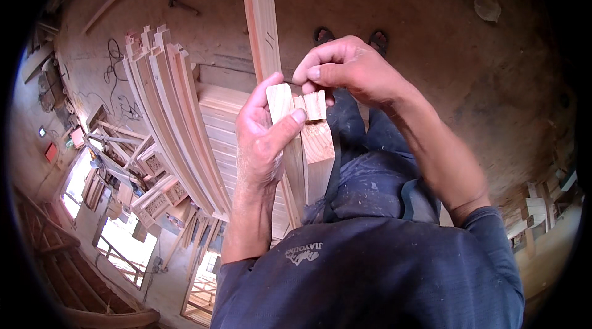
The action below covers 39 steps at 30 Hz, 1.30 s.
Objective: The person uses an angle grinder to smooth the edges of a wooden plank, then assembles a wooden door frame by fitting planks into grooves and tapping them with a hammer. The person also handles small wooden blocks and aligns them with the frame.
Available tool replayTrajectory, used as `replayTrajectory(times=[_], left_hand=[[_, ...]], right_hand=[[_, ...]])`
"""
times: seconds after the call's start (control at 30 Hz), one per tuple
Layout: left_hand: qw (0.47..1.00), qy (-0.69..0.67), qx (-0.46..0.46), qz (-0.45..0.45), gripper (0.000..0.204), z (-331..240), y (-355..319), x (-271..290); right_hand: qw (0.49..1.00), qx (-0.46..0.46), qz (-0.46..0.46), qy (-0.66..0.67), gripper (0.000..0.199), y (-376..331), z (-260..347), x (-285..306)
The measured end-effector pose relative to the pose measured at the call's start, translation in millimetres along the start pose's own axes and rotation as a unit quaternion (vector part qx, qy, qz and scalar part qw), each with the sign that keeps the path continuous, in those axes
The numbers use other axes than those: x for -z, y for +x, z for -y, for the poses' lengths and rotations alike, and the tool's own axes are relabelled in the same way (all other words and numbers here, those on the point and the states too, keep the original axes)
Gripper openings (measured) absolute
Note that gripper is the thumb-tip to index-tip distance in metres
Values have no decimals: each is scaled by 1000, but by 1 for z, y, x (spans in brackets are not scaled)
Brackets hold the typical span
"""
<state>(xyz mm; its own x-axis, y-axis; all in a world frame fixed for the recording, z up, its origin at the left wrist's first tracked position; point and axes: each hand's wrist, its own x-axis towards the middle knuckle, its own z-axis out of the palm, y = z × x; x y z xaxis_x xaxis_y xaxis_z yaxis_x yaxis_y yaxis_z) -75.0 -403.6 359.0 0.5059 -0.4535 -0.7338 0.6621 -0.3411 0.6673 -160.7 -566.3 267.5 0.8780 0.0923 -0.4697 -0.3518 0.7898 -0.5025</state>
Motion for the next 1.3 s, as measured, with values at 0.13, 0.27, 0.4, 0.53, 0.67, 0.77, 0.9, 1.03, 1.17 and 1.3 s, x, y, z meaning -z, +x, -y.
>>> replayTrajectory(times=[0.13,0.27,0.4,0.53,0.67,0.77,0.9,1.03,1.17,1.3], left_hand=[[1000,15,-5,-4,77,1,1,-1],[1000,16,-1,1,78,1,1,-3],[1000,11,-7,3,79,2,1,-2],[1000,7,-5,9,80,3,1,-1],[1000,5,-7,12,79,3,0,-1],[1000,10,-8,3,78,3,0,-3],[1000,23,-11,0,77,1,0,-4],[999,37,-4,-5,74,-1,1,-2],[999,40,-2,2,70,-2,3,0],[998,62,-1,-1,66,-2,4,2]], right_hand=[[994,93,-8,64,35,-9,-12,-3],[991,132,24,18,48,-13,-12,-4],[989,144,38,17,49,-16,-10,-10],[990,137,24,-15,52,-21,-9,-11],[990,137,8,1,51,-24,-10,-15],[988,147,-28,30,53,-27,-15,-19],[987,137,-69,54,57,-28,-27,-16],[982,114,-72,135,56,-31,-30,-21],[978,81,-58,184,52,-32,-29,-20],[986,22,-43,157,40,-37,-41,-20]])
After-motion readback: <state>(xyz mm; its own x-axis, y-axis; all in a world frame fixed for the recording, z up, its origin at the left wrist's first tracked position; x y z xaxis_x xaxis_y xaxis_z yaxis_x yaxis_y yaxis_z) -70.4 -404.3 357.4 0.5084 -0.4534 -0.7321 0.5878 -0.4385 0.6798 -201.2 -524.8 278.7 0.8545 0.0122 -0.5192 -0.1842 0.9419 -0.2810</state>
